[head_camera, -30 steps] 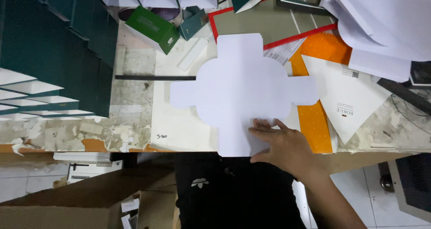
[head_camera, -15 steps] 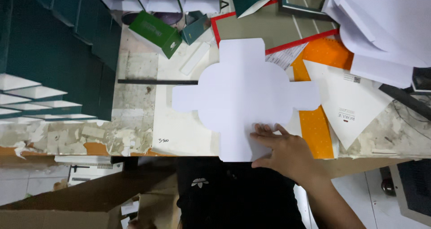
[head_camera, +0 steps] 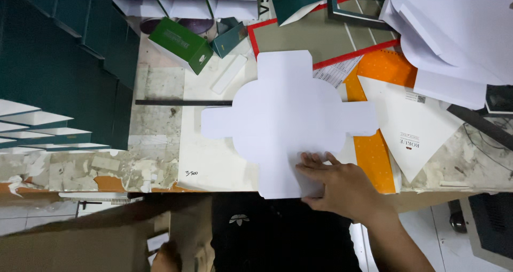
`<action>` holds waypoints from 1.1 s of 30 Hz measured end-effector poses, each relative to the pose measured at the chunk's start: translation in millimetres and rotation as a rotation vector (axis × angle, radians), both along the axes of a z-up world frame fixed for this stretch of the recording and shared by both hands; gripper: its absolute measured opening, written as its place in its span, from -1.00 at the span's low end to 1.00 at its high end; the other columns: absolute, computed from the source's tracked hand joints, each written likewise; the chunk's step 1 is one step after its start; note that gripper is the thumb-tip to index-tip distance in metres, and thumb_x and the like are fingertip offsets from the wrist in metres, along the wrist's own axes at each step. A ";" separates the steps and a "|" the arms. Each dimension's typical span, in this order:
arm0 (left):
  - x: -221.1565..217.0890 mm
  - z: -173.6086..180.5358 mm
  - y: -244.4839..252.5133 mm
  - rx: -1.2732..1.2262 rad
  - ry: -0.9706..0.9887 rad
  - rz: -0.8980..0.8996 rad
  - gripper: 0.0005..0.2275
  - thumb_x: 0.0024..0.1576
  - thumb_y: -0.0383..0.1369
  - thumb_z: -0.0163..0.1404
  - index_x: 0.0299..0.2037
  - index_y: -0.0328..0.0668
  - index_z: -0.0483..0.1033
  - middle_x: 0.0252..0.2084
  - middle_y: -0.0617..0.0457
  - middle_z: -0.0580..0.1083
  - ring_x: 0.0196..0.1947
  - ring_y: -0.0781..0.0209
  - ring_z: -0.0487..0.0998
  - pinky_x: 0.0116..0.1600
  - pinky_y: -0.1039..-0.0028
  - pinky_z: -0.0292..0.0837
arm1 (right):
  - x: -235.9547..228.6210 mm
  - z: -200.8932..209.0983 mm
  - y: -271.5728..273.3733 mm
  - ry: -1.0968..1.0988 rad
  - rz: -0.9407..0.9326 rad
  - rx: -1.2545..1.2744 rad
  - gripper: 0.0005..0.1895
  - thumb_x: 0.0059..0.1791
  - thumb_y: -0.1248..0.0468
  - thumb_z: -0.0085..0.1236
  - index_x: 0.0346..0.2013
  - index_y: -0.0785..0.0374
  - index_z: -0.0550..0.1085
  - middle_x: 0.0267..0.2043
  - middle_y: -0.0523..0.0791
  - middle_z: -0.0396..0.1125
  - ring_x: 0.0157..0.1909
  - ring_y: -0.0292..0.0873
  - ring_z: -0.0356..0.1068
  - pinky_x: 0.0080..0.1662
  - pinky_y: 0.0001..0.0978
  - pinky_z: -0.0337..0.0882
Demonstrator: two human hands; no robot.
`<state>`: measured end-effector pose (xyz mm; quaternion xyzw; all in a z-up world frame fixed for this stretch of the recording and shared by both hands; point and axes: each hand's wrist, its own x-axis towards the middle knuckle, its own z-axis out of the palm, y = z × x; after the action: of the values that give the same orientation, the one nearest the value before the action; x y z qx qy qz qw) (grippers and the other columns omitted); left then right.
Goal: The person folds white paper cutouts into small rectangular boxes using a green rectangular guide to create sharp creases. They repeatedly fold the flaps, press the edges, and assemble the box shape on a cluttered workbench.
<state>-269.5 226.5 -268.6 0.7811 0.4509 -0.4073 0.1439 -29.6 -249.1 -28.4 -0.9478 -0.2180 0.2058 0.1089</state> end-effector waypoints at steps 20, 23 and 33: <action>212.8 241.3 -178.0 -0.497 -1.319 -1.009 -0.50 0.09 -0.34 0.21 0.25 -0.22 0.43 0.27 -0.05 0.47 0.31 -0.03 0.41 0.42 0.17 0.29 | -15.6 -8.4 1.6 -0.572 0.042 0.209 -0.50 -0.26 0.23 0.21 -0.02 -0.16 0.57 -0.02 -0.38 0.52 -0.41 -0.05 0.49 -0.37 -0.18 0.46; 231.1 225.3 -194.6 -0.452 -1.496 -1.169 -0.67 0.02 -0.64 0.14 0.01 -0.26 0.61 0.03 -0.04 0.60 0.04 0.05 0.58 0.27 0.23 0.47 | -12.9 -7.9 0.9 -0.558 0.005 0.176 -0.45 -0.25 0.21 0.21 0.05 -0.21 0.57 -0.12 -0.34 0.55 -0.44 0.01 0.48 -0.35 -0.13 0.46; 239.4 233.8 -223.7 -0.555 -1.358 -0.504 -0.42 0.05 -0.46 0.19 0.30 -0.41 0.28 -0.38 -0.18 0.54 -0.20 -0.24 0.55 -0.03 0.09 0.52 | 9.1 7.7 36.9 -0.182 -0.488 0.275 -0.30 -0.07 0.18 0.27 0.32 0.10 0.23 -0.03 0.08 0.40 -0.01 0.22 0.50 -0.09 0.03 0.56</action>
<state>-30.1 2.8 -34.8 0.8738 -0.0460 0.0424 0.4822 -20.5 -212.2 -20.7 -0.9631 -0.0183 0.0561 0.2626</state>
